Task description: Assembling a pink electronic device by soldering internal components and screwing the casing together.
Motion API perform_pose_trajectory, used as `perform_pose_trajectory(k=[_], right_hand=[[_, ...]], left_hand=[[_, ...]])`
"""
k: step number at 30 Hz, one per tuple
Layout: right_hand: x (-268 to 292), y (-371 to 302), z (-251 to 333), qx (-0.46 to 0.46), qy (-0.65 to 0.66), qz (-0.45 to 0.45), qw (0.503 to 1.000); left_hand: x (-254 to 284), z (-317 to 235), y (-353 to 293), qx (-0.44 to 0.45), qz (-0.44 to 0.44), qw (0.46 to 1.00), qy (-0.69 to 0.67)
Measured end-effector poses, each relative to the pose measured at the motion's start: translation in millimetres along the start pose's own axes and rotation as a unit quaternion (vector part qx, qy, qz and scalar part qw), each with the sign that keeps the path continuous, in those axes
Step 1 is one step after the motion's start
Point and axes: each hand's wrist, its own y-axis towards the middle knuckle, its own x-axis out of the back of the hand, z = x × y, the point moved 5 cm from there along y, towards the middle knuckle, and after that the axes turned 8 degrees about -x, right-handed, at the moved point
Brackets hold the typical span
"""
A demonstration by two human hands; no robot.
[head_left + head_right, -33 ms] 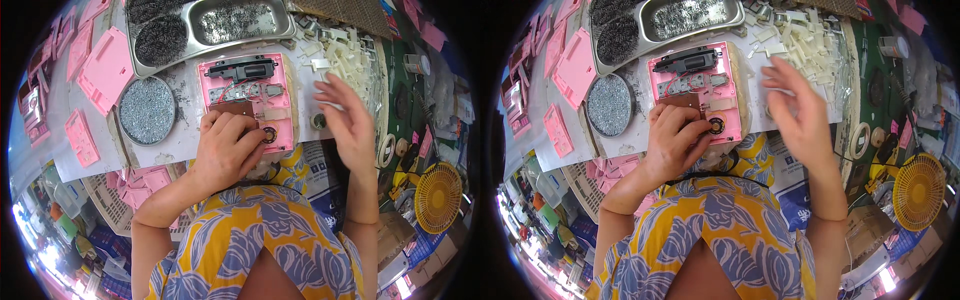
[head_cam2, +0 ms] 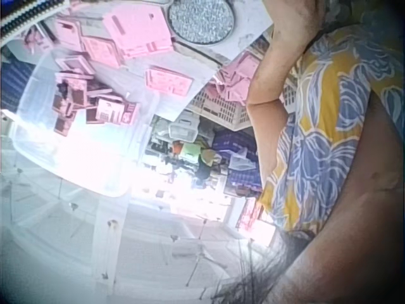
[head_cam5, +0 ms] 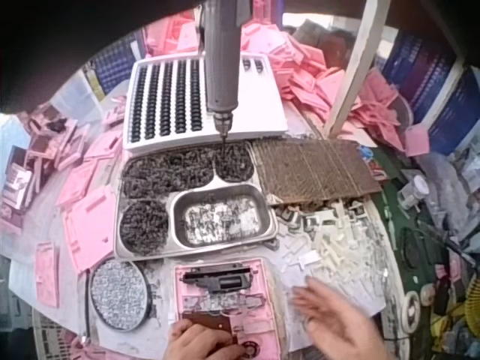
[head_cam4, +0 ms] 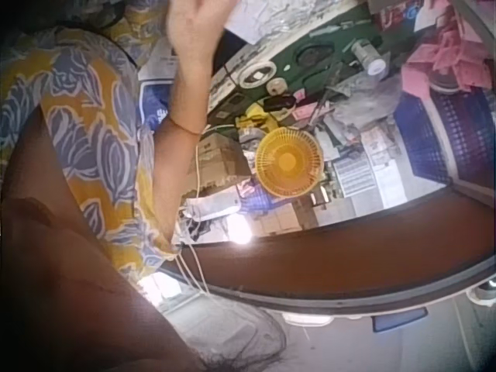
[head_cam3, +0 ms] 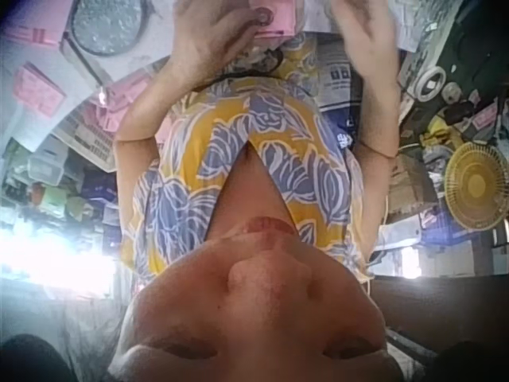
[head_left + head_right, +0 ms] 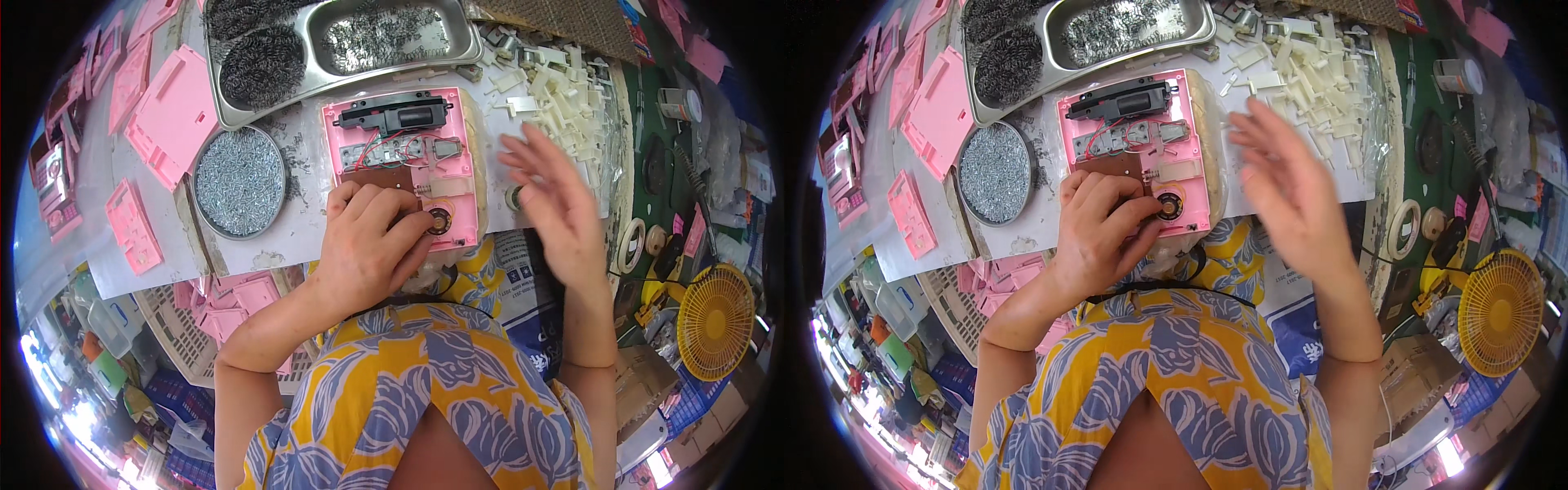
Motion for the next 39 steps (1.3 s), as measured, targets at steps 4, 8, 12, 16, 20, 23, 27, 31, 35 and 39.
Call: perform_pose_trajectory(k=[4, 8, 12, 16, 20, 23, 27, 31, 35, 39], right_hand=[[-37.2, -7.1, -25.7, -0.046, 0.09, 0.043, 0.994], [-34.0, 6.8, -34.3, -0.088, 0.151, 0.032, 0.984], [-36.2, 16.6, -30.3, -0.111, 0.155, 0.045, 0.981], [-38.1, 21.7, -25.7, -0.137, 0.218, 0.03, 0.966], [-57.5, 17.9, -14.4, -0.18, 0.281, 0.1, 0.937], [-59.7, 15.1, -19.5, -0.179, 0.214, 0.126, 0.952], [-33.6, 27.6, -21.4, -0.067, -0.166, 0.102, 0.978], [-25.3, 35.7, -6.1, -0.115, -0.279, 0.147, 0.942], [-16.0, 39.0, 17.5, -0.058, -0.457, 0.091, 0.883], [-2.2, 40.3, 30.8, -0.023, -0.291, 0.012, 0.956]], left_hand=[[-0.8, -0.2, 2.2, -0.012, -0.015, 1.0, 0.004], [-3.5, 2.4, -4.5, -0.026, -0.044, 0.998, 0.02], [-5.9, 5.1, -11.2, -0.027, -0.059, 0.998, 0.025], [-0.5, 8.1, -18.8, -0.038, -0.102, 0.994, 0.005], [7.3, 15.7, -30.9, -0.065, -0.149, 0.987, -0.023], [9.2, 17.0, -31.7, -0.061, -0.146, 0.987, -0.028], [4.3, 7.8, -17.3, -0.031, -0.079, 0.996, -0.001], [4.1, 7.5, -16.5, -0.031, -0.067, 0.997, 0.002], [2.0, 8.5, -15.4, -0.036, -0.045, 0.998, 0.015], [1.4, 7.6, -13.0, -0.035, -0.032, 0.999, 0.015]])
